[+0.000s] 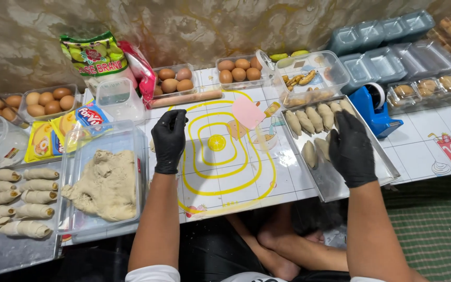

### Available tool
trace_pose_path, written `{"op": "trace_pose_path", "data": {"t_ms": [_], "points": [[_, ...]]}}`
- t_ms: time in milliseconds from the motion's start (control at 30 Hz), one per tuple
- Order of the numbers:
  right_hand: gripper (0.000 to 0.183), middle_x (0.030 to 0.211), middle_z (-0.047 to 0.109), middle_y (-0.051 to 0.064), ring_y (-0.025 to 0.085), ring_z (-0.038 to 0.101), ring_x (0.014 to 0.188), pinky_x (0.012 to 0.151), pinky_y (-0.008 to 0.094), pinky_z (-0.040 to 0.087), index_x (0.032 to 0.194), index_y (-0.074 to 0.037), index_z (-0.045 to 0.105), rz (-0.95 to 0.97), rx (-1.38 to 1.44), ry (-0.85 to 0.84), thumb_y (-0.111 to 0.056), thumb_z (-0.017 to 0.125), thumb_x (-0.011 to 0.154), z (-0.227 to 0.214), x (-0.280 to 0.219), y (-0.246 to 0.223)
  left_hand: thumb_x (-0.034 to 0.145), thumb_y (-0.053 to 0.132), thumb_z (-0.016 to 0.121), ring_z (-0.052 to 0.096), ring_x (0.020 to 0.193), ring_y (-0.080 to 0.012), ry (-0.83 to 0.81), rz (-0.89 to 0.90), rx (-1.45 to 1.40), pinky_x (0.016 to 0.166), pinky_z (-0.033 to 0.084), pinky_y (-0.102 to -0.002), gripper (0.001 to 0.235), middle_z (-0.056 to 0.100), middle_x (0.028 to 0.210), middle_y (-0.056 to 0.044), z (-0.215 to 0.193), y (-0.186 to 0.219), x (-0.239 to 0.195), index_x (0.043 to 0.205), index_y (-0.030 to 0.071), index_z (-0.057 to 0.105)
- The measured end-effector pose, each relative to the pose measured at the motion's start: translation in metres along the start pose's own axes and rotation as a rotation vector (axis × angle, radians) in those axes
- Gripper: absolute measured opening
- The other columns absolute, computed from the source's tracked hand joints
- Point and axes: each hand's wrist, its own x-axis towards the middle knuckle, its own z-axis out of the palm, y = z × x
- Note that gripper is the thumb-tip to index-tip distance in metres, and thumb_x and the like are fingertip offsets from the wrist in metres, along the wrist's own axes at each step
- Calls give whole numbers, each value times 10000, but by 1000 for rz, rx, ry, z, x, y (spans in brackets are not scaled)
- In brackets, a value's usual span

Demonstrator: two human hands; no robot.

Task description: Preparing pastries by wrapping dough and subsequently cleaning the silicone work mat using a scraper tool.

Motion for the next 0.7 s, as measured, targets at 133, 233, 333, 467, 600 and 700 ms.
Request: {"op": "trace_pose_path", "data": {"t_ms": [133, 233, 333, 467, 600, 700], "points": [[410, 1289, 671, 180, 364, 599, 1262, 1085, 437, 467, 1363, -88, 640, -125, 337, -87, -170, 678, 963, 38, 50, -67, 1006, 306, 658, 718, 949, -274, -258, 14, 397, 856, 566, -435, 242, 746, 984, -114, -44, 25, 5, 1165, 138, 730], [591, 1355, 630, 214, 376, 562, 1307, 1099, 496, 451, 1494, -125, 524, -88, 396, -367, -271, 673, 941, 94, 73, -85, 997, 259, 620, 712, 1046, -322, -457, 144, 756, 905, 576, -455, 349, 730, 1109, -145, -62, 2, 3, 1306, 116, 697], [794, 1459, 509, 302, 461, 503, 1352, 1105, 561, 454, 1547, 13, 377, 2, 292, -477, -406, 673, 941, 122, 90, -108, 945, 280, 608, 670, 1174, -374, -480, 223, 1095, 877, 614, -473, 494, 657, 1313, -205, -56, -24, -4, 1401, 91, 623], [885, 1502, 478, 216, 420, 465, 1388, 1072, 577, 454, 1578, -35, 337, 132, 32, -674, -544, 639, 920, 140, 95, -120, 974, 293, 556, 485, 1389, -465, -627, 59, 1081, 1106, 438, -578, 590, 494, 1526, -251, -40, -21, -22, 1520, 78, 496], [909, 1351, 563, 243, 444, 541, 1268, 987, 577, 518, 1530, 18, 392, 166, -23, -635, -486, 726, 851, 174, 104, -104, 932, 269, 629, 679, 1127, -376, -477, 243, 1053, 953, 561, -471, 415, 700, 1175, -177, -44, -51, -31, 1289, 61, 675], [942, 1327, 528, 286, 461, 533, 1264, 984, 589, 512, 1498, 52, 422, 248, 120, -788, -488, 783, 815, 119, 121, -127, 816, 160, 693, 661, 1115, -374, -432, 276, 1044, 900, 583, -438, 489, 664, 1145, -174, -44, -104, -42, 1288, 40, 648]]}}
